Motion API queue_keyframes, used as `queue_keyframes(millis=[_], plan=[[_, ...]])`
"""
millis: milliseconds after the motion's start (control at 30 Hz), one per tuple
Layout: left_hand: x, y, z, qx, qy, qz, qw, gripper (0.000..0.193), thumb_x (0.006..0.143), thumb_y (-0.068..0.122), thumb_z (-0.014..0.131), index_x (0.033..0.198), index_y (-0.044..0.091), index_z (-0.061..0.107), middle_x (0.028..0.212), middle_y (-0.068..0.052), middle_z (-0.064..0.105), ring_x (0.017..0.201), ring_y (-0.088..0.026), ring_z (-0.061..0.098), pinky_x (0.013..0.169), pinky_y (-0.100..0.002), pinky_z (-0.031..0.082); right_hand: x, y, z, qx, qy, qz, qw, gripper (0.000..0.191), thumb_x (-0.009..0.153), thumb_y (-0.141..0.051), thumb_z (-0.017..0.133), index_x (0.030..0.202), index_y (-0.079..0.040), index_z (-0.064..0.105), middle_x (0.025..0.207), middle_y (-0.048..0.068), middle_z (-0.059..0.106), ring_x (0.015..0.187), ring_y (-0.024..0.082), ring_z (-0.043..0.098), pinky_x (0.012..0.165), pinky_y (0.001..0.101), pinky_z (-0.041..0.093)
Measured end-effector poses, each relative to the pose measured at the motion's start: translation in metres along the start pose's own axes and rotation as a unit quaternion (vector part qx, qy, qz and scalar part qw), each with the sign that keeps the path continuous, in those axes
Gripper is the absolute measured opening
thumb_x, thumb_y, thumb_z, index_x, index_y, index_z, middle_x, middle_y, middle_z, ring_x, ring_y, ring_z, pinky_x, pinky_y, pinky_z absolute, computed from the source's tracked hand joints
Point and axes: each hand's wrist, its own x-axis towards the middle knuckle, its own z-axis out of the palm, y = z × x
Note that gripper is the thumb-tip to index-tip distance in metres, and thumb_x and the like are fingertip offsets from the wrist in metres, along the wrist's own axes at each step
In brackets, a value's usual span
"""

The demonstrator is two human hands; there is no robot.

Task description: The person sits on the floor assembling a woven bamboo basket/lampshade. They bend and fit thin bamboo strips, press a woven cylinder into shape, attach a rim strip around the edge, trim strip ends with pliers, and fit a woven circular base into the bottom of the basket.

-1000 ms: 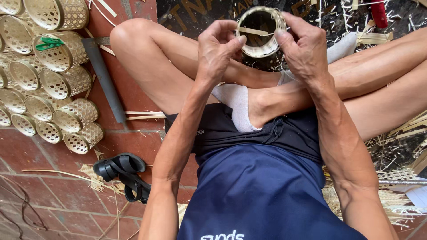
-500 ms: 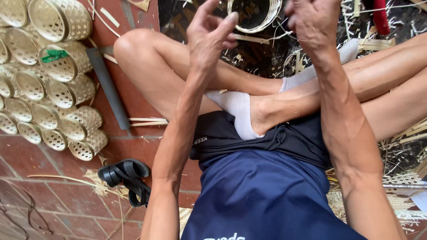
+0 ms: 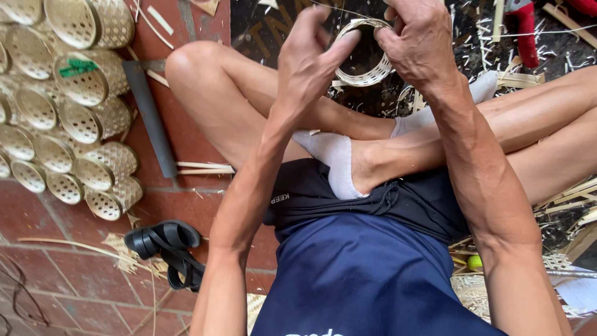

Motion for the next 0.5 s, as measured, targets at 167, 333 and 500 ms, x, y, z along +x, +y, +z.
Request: queue_keyframes(millis=[167,333,500], plan=[[0.017,-0.036,0.029,0.237,-0.009,0.105,0.966,0.01,0.088,0.013,0.068,0.092,0.004,0.065,0.074,-0.014,0.065,0.065,-0.032,0.069,0.057,-0.044,0.056,-0.005,-0.007,0.02,-0.05,-0.012,-0.005,0.999,0.004,0.09,0.0,0.064,0.088,-0.001,0.062,0.073,0.01,0.058,0.069,0.028,0.058,0.069,0.0418,0.047],[0.003,-0.055,0.044,0.288,-0.011,0.134,0.948,0.014,0.082,0.0,0.058,0.088,0.007,0.069,0.072,-0.015,0.067,0.063,-0.035,0.068,0.053,-0.047,0.054,-0.027,0.001,0.031,-0.073,0.013,-0.013,0.997,0.006,0.093,0.003,0.066,0.09,-0.002,0.067,0.078,0.011,0.061,0.068,0.027,0.06,0.066,0.041,0.047],[0.002,-0.054,0.04,0.272,-0.028,0.123,0.954,0.011,0.092,0.003,0.057,0.093,0.003,0.067,0.071,-0.014,0.065,0.064,-0.029,0.069,0.052,-0.041,0.056,-0.038,0.009,0.038,-0.097,0.01,-0.004,0.995,0.003,0.093,-0.004,0.069,0.095,-0.006,0.069,0.079,0.01,0.064,0.077,0.029,0.063,0.074,0.0435,0.05]])
